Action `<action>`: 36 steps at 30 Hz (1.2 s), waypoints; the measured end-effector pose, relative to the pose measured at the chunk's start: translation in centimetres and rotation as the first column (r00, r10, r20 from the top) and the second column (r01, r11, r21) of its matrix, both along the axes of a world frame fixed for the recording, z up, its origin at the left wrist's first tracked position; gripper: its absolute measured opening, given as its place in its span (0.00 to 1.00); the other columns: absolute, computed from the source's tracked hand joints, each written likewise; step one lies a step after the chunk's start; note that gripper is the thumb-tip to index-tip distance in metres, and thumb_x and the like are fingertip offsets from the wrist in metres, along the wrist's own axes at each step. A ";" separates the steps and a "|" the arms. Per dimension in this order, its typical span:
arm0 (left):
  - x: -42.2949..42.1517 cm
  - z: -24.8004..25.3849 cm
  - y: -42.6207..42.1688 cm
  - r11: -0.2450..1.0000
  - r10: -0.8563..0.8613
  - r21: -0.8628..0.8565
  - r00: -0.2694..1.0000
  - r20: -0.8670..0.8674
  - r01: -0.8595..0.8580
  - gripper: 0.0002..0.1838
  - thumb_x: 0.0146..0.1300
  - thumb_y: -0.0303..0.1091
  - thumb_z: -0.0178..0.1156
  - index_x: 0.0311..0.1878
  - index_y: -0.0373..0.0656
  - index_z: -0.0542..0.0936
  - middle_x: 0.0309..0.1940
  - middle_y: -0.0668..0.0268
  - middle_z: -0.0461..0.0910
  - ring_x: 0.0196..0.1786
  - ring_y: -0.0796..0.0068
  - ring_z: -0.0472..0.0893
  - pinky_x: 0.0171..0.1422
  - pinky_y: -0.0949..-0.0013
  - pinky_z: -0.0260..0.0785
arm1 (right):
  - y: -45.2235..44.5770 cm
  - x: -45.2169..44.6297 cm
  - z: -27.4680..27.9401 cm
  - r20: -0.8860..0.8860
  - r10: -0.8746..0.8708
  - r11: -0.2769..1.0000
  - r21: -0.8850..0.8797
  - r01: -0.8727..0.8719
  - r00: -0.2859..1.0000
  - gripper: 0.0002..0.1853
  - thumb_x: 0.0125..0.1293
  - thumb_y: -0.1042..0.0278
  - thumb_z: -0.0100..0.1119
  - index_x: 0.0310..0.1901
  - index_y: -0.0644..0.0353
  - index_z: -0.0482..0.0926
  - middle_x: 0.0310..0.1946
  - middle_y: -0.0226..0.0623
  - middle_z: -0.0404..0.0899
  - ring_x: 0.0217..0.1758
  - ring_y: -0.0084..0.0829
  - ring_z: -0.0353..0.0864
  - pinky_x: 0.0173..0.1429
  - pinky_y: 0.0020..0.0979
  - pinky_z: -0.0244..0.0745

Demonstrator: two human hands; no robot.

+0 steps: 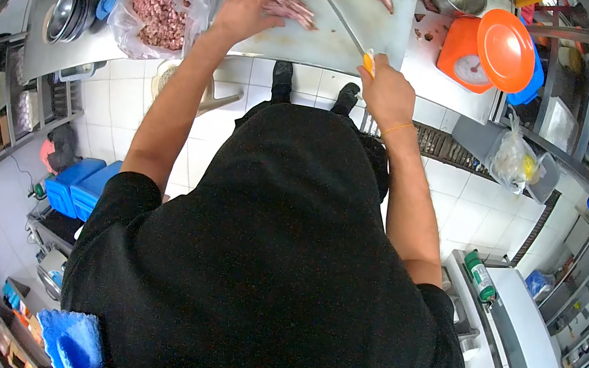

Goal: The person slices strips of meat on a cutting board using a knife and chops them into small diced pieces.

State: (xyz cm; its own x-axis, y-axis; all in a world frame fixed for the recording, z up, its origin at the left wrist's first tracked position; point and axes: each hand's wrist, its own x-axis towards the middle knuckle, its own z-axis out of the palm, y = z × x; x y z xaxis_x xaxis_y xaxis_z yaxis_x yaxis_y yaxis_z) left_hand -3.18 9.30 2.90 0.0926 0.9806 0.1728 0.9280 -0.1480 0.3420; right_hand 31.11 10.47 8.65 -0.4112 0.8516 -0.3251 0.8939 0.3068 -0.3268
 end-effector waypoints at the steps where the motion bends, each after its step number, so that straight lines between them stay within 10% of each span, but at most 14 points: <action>1: 0.0 -0.2 0.3 0.999 -0.043 0.008 0.999 -0.020 0.043 0.45 0.56 0.47 0.79 0.78 0.58 0.72 0.79 0.61 0.69 0.81 0.53 0.67 0.84 0.50 0.60 | -0.1 0.5 0.1 -0.007 -0.018 1.000 -0.007 0.018 1.000 0.20 0.77 0.49 0.59 0.51 0.61 0.77 0.34 0.54 0.88 0.40 0.58 0.89 0.46 0.57 0.81; 9: -0.7 -1.6 2.3 0.953 -0.236 -0.218 0.968 -0.088 0.213 0.36 0.62 0.51 0.74 0.74 0.58 0.78 0.76 0.63 0.74 0.82 0.58 0.67 0.86 0.50 0.56 | -1.8 5.6 0.7 -0.040 -0.178 0.982 0.048 0.180 0.983 0.20 0.76 0.49 0.61 0.49 0.61 0.76 0.30 0.59 0.86 0.37 0.62 0.88 0.41 0.59 0.80; 27: 7.3 1.0 7.5 0.990 -0.108 -0.077 0.989 0.105 0.116 0.33 0.66 0.44 0.70 0.72 0.46 0.77 0.72 0.54 0.76 0.73 0.50 0.76 0.77 0.51 0.68 | -4.2 8.3 0.1 0.021 -0.242 0.969 0.044 0.241 0.970 0.20 0.76 0.49 0.61 0.48 0.61 0.77 0.30 0.56 0.86 0.36 0.60 0.88 0.40 0.58 0.81; 36: 11.0 -1.4 9.8 0.979 -0.199 -0.084 0.962 -0.187 0.186 0.28 0.66 0.32 0.64 0.71 0.56 0.79 0.81 0.64 0.67 0.83 0.59 0.65 0.85 0.46 0.56 | -3.4 8.1 0.3 0.028 -0.209 0.978 0.018 0.208 0.978 0.21 0.76 0.49 0.61 0.47 0.63 0.76 0.30 0.57 0.86 0.36 0.60 0.88 0.40 0.58 0.81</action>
